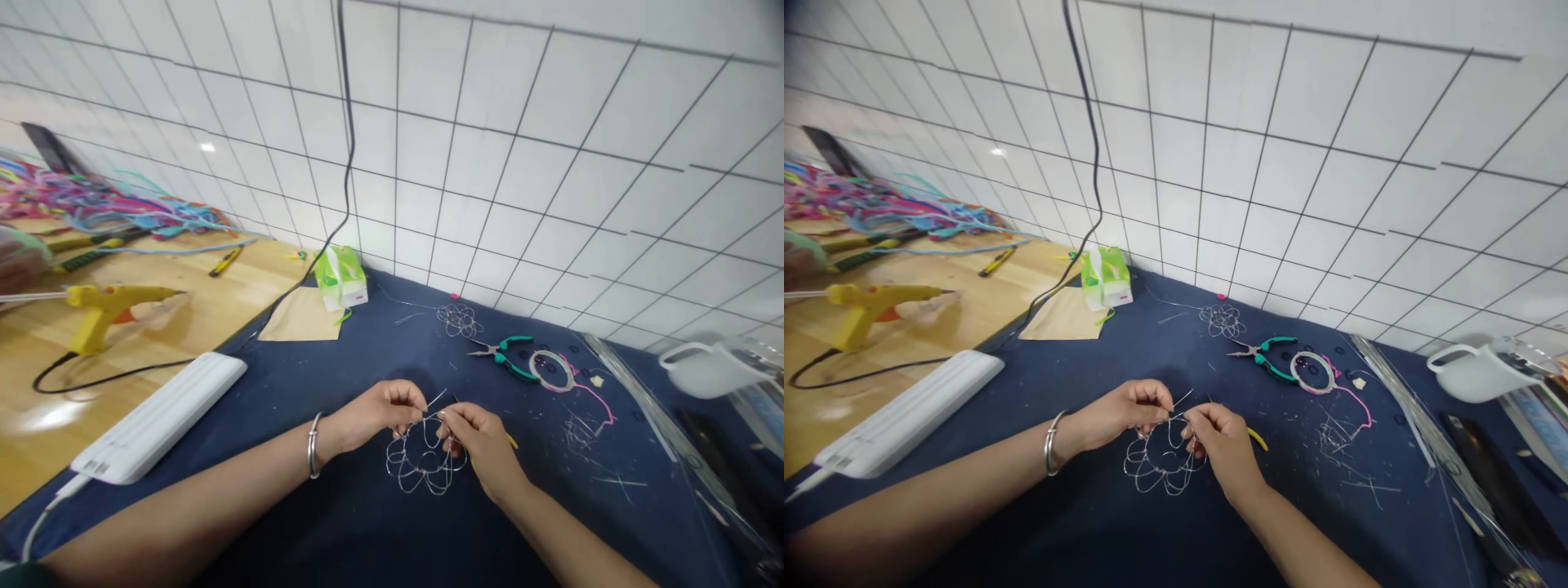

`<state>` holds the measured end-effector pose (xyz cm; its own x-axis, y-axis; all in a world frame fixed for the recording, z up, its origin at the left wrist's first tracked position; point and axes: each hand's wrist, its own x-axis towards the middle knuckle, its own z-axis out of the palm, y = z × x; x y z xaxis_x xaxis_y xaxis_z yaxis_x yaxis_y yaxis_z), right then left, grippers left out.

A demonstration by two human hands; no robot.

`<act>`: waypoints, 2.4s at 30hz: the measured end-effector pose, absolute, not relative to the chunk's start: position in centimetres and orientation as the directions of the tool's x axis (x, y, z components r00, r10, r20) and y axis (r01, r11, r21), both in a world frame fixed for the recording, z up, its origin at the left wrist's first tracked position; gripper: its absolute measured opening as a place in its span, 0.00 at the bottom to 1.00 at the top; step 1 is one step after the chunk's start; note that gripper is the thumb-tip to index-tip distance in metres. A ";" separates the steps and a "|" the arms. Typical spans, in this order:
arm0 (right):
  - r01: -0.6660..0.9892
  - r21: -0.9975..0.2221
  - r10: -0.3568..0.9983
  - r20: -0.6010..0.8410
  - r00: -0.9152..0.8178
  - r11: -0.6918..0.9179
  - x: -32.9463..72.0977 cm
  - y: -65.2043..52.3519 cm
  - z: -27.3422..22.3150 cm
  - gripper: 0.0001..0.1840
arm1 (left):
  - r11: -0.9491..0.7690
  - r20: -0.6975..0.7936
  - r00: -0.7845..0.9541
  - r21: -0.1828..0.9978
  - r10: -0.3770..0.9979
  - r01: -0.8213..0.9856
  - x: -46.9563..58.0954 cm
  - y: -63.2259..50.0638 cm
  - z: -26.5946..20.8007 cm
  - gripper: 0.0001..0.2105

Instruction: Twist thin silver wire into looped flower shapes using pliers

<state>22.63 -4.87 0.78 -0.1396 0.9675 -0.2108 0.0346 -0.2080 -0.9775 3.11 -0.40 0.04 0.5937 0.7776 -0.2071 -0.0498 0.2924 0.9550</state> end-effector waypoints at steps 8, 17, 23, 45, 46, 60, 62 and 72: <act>0.076 -0.980 0.975 -0.190 -0.119 -0.182 22.5 -5.2 0.6 0.13 | 0.313 -0.204 0.657 0.948 0.726 -0.051 2.6 0.1 0.1 0.06; 0.073 -0.984 0.972 -0.175 -0.156 -0.165 22.4 -5.3 0.5 0.13 | 0.339 -0.196 0.705 0.938 0.682 -0.067 2.0 0.2 0.0 0.07; 0.168 -0.980 0.941 -0.158 -0.300 -0.111 22.5 -5.2 0.8 0.14 | 0.354 -0.214 0.705 0.934 0.676 -0.056 1.8 0.2 -0.2 0.06; 0.260 -0.962 0.958 -0.153 -0.243 -0.088 21.9 -5.6 1.3 0.07 | 0.360 -0.237 0.704 0.933 0.670 -0.029 2.0 0.0 -0.1 0.06; 0.264 -0.960 0.958 -0.156 -0.240 -0.090 21.9 -5.6 1.3 0.07 | 0.353 -0.231 0.708 0.935 0.667 -0.028 2.1 0.0 -0.2 0.06; 0.275 -0.944 0.953 -0.239 -0.188 -0.183 22.0 -5.4 0.8 0.11 | 0.289 -0.174 0.700 0.956 0.693 -0.048 2.5 -0.4 -0.1 0.05; 0.272 -0.942 0.951 -0.249 -0.184 -0.194 22.0 -5.3 0.7 0.11 | 0.286 -0.161 0.703 0.956 0.693 -0.064 2.6 -0.4 -0.3 0.06; 0.209 -0.943 0.938 -0.298 -0.178 -0.260 22.3 -5.0 0.6 0.12 | 0.258 -0.148 0.742 0.965 0.654 -0.035 2.5 -0.3 0.0 0.06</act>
